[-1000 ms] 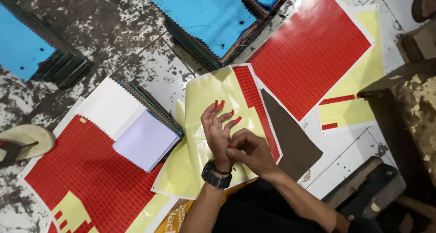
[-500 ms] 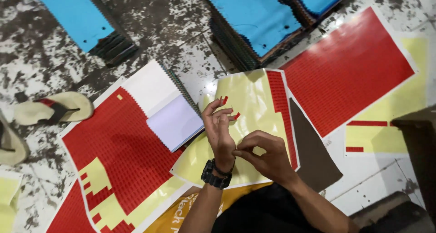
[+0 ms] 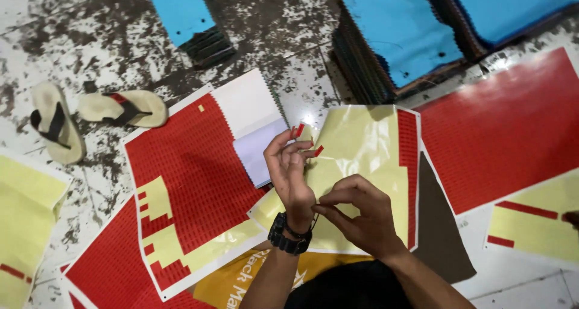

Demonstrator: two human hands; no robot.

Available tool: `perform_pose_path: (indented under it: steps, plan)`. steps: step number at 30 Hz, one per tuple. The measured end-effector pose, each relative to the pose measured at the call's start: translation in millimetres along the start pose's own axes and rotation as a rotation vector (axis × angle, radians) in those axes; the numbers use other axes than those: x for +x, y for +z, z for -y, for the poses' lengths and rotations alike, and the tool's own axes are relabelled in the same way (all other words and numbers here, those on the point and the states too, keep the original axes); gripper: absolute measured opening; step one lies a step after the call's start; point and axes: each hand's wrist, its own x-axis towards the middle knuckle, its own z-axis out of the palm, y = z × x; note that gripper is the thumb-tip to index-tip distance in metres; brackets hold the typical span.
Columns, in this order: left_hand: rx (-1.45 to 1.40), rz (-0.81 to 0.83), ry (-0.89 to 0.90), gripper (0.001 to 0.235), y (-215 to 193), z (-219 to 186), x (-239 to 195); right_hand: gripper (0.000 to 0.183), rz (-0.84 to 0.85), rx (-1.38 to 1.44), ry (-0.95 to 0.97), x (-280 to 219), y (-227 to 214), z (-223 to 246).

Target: The person peels small red adhesive strips from a red textured sheet and sticks them onto the edges of various colored fabric swatches. They handle the swatches one by one, applying the strips to secure them together in a stack.

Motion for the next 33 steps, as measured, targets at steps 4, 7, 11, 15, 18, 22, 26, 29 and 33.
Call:
perform_pose_path:
  steps: [4,7,11,15,18,22,26,29,33]
  plan:
    - [-0.03,-0.038,0.045,0.04,-13.3,3.8,6.7,0.021,0.065,0.022,-0.063,9.8,7.5,6.5]
    - [0.031,-0.065,0.098,0.04,-19.5,-1.9,12.5,0.022,0.107,0.014,-0.044,17.4,10.6,11.4]
    - [0.101,-0.072,0.173,0.038,-31.3,-2.3,17.4,0.017,0.183,0.113,0.052,23.7,17.2,12.5]
    - [0.135,-0.041,0.268,0.039,-40.6,7.4,22.5,0.023,0.212,0.394,0.158,28.1,28.4,-2.0]
    - [0.19,-0.042,0.316,0.039,-45.5,7.0,26.6,0.015,0.228,0.442,0.21,27.4,32.3,-9.0]
    - [0.216,-0.048,0.328,0.038,-47.6,7.7,32.6,0.011,0.228,0.508,0.271,24.4,44.3,-19.7]
    - [0.208,-0.093,0.368,0.038,-55.5,10.5,44.5,0.007,0.286,0.59,0.3,34.2,51.0,-21.4]
    - [0.177,-0.158,0.323,0.04,-64.7,7.9,50.3,0.006,0.38,0.647,0.287,40.5,53.0,-22.1]
    - [-0.063,-0.262,0.143,0.044,-71.5,-1.7,56.7,0.006,0.542,0.748,0.259,54.4,55.4,-11.6]
